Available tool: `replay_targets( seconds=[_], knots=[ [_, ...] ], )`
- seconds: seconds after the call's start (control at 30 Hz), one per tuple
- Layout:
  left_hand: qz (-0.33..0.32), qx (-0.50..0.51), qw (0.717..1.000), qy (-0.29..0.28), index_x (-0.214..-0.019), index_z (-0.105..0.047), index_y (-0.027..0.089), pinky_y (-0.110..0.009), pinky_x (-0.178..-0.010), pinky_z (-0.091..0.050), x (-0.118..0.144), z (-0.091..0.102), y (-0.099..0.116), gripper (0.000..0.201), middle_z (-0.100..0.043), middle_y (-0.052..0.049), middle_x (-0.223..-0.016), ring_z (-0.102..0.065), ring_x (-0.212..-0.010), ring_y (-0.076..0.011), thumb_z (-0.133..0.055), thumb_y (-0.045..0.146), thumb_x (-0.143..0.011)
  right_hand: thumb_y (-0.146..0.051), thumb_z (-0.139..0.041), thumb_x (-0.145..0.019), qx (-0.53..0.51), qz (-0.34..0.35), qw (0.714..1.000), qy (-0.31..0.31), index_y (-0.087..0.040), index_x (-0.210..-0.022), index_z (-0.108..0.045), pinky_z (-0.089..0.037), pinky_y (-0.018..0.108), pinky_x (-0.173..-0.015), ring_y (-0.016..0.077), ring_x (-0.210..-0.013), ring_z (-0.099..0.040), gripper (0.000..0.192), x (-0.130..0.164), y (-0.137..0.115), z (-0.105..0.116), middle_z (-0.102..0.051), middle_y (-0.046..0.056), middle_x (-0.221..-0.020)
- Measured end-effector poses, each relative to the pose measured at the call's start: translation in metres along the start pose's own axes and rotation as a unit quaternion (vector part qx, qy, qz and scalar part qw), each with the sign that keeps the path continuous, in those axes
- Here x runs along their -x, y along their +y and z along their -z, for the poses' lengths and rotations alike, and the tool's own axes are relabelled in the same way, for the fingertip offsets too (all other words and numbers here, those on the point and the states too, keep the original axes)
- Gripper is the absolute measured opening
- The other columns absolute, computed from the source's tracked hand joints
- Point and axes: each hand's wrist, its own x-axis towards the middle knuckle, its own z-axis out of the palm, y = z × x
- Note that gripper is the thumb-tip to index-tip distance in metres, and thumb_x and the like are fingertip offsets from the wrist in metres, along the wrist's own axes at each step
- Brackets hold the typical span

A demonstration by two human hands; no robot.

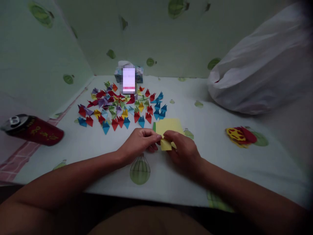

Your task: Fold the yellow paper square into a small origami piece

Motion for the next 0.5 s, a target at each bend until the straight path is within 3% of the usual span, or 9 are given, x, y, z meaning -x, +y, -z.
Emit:
replay_targets(
  seconds=[0.17,0.5],
  knots=[
    [0.008,0.011,1.0,-0.009,-0.069,-0.067,0.013,-0.021,-0.059,-0.045,-0.0008,0.0005,-0.0025,0.023,-0.065,-0.001,-0.06,-0.057,-0.055,-0.0087,-0.068,0.031,-0.083,-0.003,-0.048,-0.081,-0.047,-0.05,0.998,-0.016,-0.019,-0.107,-0.049,-0.051,0.028,-0.06,0.0193,-0.067,-0.065,0.03,0.0017,0.0003,-0.0011,-0.068,0.005,-0.08],
    [0.022,0.057,0.998,-0.03,-0.072,-0.071,0.014,-0.02,-0.06,-0.046,-0.002,0.0013,-0.0046,0.014,-0.067,0.0,-0.062,-0.06,-0.057,-0.0087,-0.071,0.025,-0.081,-0.001,-0.046,-0.084,-0.028,0.004,1.0,0.003,-0.02,-0.103,-0.049,-0.051,0.029,-0.059,0.0195,-0.064,-0.062,0.027,-0.0029,0.0013,-0.0006,-0.066,0.005,-0.075]
  ],
)
